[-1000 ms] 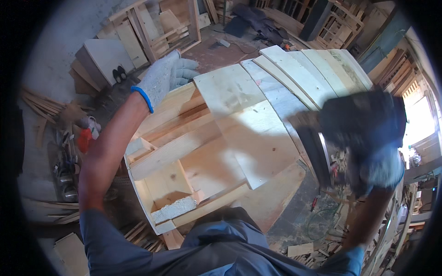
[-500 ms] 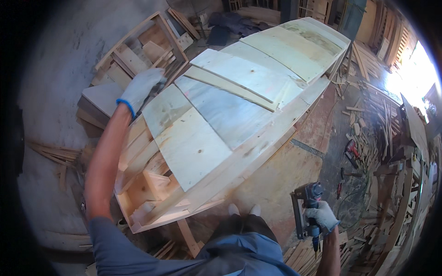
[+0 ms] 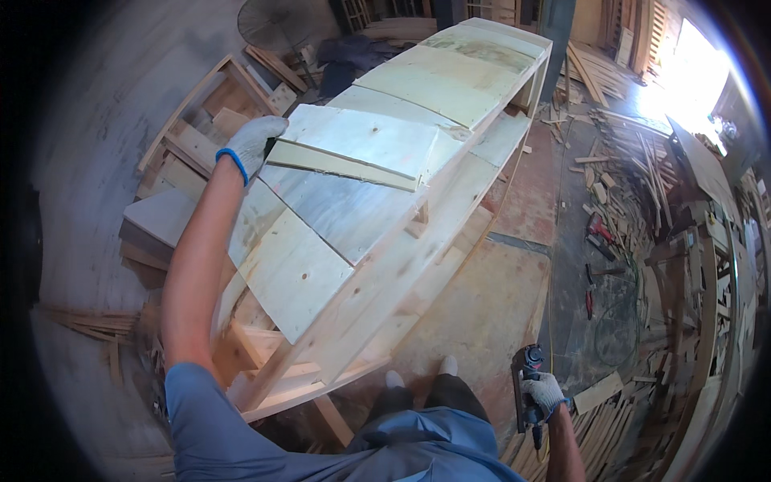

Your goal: The person measures and marks wooden planks with a ruler and pencil, then positions them on a wooden frame. They use a nail gun to fasten the planks to the frame, repeating the process for multiple pieces.

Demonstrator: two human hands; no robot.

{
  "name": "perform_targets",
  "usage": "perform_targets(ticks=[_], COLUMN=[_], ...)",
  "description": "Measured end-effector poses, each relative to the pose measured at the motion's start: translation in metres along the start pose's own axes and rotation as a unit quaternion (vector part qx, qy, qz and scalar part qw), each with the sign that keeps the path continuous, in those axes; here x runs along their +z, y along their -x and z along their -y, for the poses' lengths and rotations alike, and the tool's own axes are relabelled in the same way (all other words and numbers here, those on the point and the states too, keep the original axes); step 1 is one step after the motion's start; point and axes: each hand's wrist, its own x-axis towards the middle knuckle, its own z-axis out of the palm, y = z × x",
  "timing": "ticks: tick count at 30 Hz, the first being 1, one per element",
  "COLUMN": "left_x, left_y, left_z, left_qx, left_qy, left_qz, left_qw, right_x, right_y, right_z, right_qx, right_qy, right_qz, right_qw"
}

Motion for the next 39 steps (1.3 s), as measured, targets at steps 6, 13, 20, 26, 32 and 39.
perform_targets(ticks=[6,13,20,26,32,39], left_x=[0.006,-0.035,-0.012,0.033,0.046,0.027], left_y=[0.023,0.019,0.084,0.094,0.101,0.170], left_z=[-0.017,0.006,-0.032,-0.047,-0.062,-0.060], left_qx=[-0.003,0.186,0.291,0.283,0.239,0.215], left_qy=[0.096,-0.252,-0.454,-0.565,-0.636,-0.619], left_qz=[0.031,0.049,0.039,0.196,0.191,0.160], left_qw=[0.995,0.948,0.841,0.750,0.709,0.738], right_x=[0.021,0.067,0.105,0.107,0.096,0.099], right_y=[0.006,0.028,0.042,0.021,0.005,0.000], right_z=[-0.019,-0.028,-0.042,-0.058,-0.067,-0.080], right_qx=[-0.027,-0.034,-0.014,-0.002,-0.022,-0.020], right_qy=[0.018,0.007,-0.010,0.007,0.005,0.041], right_qz=[-0.045,-0.014,0.018,0.039,0.037,0.044], right_qw=[0.998,0.999,1.000,0.999,0.999,0.998])
